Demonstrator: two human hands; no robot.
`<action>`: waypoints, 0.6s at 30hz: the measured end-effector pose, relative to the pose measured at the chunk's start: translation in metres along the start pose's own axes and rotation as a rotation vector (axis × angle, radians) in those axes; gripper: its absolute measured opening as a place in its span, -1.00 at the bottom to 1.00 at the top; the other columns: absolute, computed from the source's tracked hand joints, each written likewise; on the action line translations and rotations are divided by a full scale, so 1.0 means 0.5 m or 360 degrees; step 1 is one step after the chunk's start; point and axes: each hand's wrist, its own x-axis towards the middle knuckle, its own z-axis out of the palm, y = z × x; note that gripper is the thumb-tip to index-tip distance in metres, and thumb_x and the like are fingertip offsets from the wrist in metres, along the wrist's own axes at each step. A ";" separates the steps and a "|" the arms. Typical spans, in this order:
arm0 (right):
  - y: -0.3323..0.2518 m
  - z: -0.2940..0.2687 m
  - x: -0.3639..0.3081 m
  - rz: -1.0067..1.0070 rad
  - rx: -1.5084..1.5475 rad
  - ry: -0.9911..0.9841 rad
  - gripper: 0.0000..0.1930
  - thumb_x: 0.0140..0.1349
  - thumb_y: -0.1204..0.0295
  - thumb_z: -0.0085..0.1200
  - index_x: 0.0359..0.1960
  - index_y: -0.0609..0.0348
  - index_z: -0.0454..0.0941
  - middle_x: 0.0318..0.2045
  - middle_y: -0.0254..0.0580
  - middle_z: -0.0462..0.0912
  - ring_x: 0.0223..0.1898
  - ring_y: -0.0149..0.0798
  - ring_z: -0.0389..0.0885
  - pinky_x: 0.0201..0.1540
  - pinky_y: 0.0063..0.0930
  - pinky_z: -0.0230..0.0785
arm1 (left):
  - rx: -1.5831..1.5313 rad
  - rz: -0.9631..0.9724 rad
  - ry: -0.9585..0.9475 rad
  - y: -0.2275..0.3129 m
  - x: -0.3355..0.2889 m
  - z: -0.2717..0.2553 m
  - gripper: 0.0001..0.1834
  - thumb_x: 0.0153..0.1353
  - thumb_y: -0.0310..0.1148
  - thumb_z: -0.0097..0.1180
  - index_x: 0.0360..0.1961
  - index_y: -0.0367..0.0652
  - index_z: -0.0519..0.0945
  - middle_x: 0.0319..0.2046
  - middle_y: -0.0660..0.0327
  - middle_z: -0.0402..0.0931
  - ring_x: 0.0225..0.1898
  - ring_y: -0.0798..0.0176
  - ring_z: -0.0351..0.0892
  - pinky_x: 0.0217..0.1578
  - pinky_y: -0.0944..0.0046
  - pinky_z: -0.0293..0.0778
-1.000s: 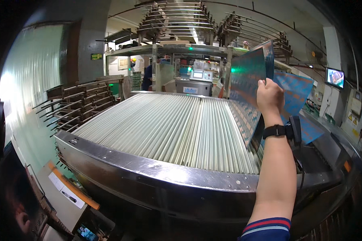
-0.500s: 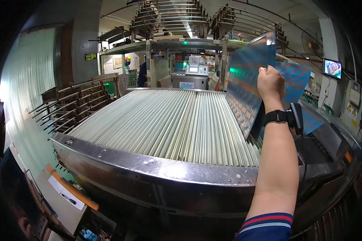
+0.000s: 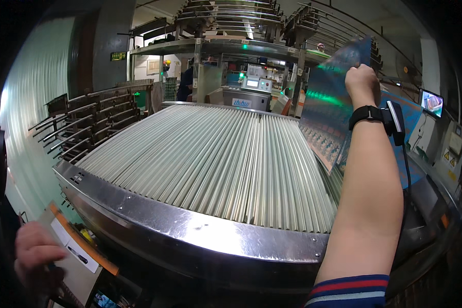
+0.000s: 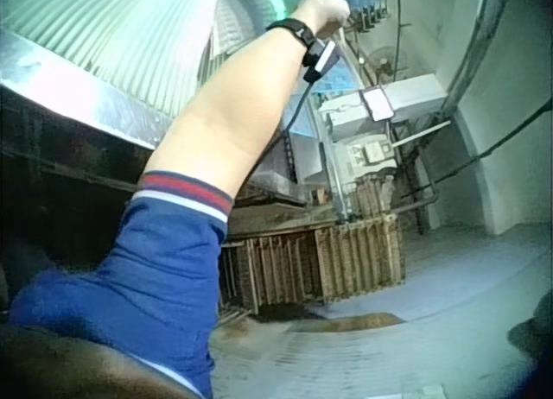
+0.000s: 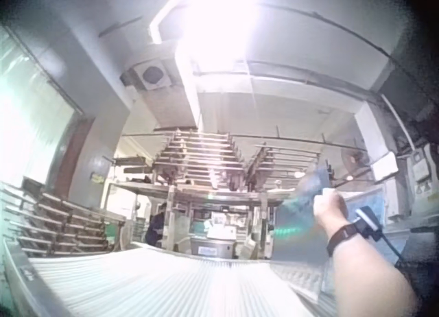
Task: Transferring printed circuit boards from a production machine to a storage rack.
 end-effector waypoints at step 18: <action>0.017 -0.006 -0.068 0.0099 0.0211 0.0028 -0.63 0.33 0.14 0.00 -0.03 0.08 0.70 0.03 0.07 0.68 0.11 0.16 0.60 0.15 -0.05 0.43 | -0.0399 -0.0057 0.0268 -0.082 0.248 0.329 -0.66 0.19 -0.14 0.24 -0.12 -0.14 0.67 -0.24 0.10 0.62 -0.13 -0.03 0.61 -0.06 0.07 0.51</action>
